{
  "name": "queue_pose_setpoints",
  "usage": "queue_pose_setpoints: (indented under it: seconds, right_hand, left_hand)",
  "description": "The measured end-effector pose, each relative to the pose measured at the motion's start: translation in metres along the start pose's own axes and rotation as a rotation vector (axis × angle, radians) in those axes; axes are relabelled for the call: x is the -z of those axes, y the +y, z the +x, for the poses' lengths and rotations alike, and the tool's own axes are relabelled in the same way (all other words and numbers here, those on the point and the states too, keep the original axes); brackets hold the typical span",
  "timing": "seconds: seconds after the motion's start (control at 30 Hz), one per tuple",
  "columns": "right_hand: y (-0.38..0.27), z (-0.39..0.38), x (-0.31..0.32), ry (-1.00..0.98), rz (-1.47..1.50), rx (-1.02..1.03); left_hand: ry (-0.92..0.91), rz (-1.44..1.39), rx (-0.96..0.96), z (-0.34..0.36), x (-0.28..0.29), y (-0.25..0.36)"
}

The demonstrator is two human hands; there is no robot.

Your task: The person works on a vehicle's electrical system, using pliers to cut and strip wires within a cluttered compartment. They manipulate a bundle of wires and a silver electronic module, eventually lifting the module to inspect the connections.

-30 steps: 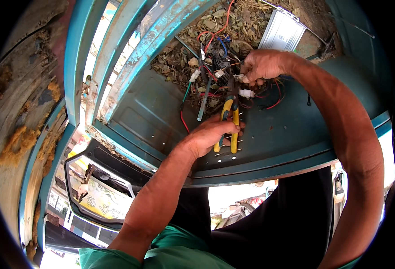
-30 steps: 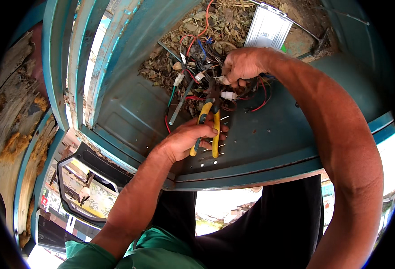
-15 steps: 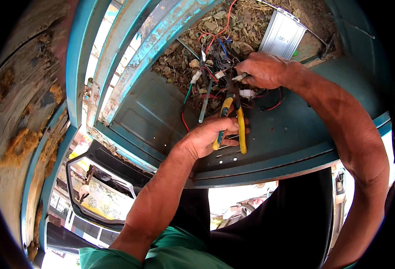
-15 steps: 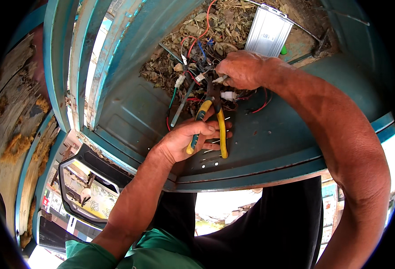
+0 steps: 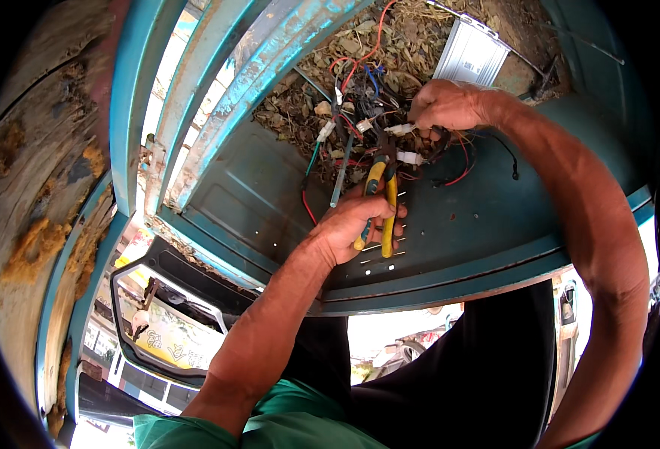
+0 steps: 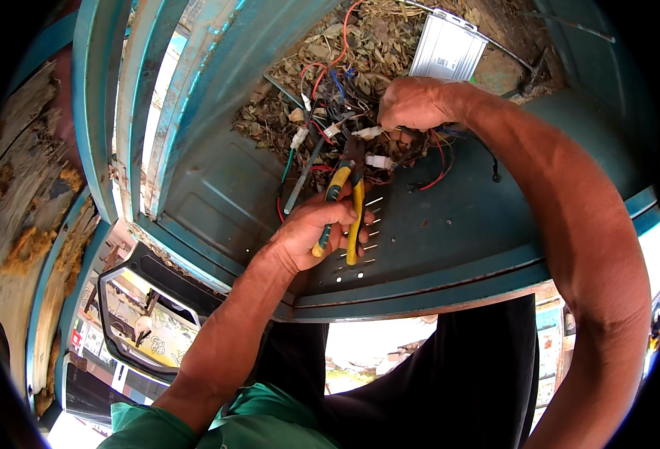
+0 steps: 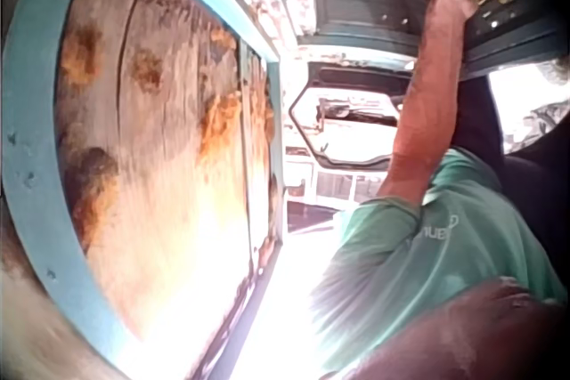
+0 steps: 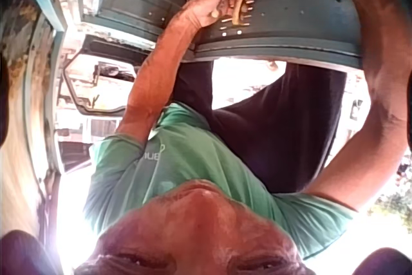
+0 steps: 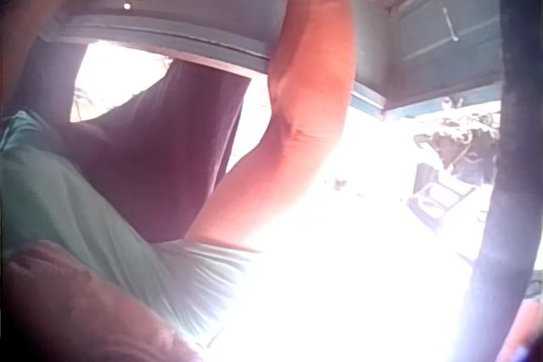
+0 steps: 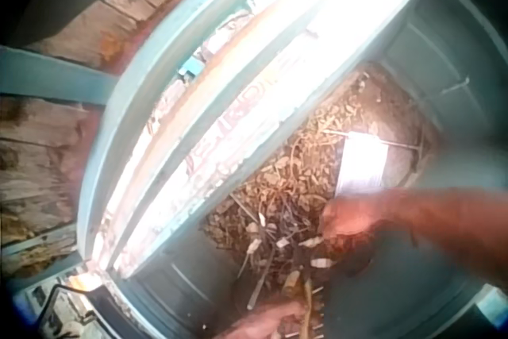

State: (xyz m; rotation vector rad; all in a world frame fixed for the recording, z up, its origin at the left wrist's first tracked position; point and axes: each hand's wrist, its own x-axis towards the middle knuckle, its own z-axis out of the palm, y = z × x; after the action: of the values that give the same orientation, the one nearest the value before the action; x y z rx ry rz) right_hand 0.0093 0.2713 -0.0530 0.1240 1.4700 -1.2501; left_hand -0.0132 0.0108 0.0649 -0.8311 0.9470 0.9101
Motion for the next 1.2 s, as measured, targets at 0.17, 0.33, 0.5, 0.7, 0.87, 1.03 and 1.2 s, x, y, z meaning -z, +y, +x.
queue_pose_setpoints:
  seconds: [0.17, 0.33, 0.5, 0.7, 0.87, 1.03, 1.2]
  right_hand:
    - [-0.001, 0.001, -0.008, 0.039, 0.17, -0.133]
    - [-0.008, 0.008, -0.01, -0.033, 0.022, -0.122]
    - [-0.011, 0.001, -0.008, -0.052, 0.047, -0.016]
    - [-0.004, 0.011, -0.012, -0.008, 0.154, -0.083]
    - [0.004, 0.017, -0.01, -0.057, 0.204, -0.072]
    - [0.002, 0.015, -0.003, -0.082, 0.055, -0.052]
    - [0.004, 0.018, -0.002, -0.038, -0.019, 0.011]
  left_hand:
    - [0.104, 0.123, -0.029, -0.005, -0.014, 0.004]
    - [0.146, 0.227, -0.041, -0.004, -0.013, 0.002]
    - [0.17, 0.337, -0.045, -0.008, -0.02, 0.004]
    - [0.116, 0.186, -0.021, -0.01, -0.014, 0.007]
    - [0.037, 0.09, 0.026, -0.016, -0.017, 0.011]
    - [-0.043, 0.015, 0.072, -0.015, -0.011, 0.01]
    - [-0.04, 0.133, 0.128, -0.022, -0.01, 0.018]
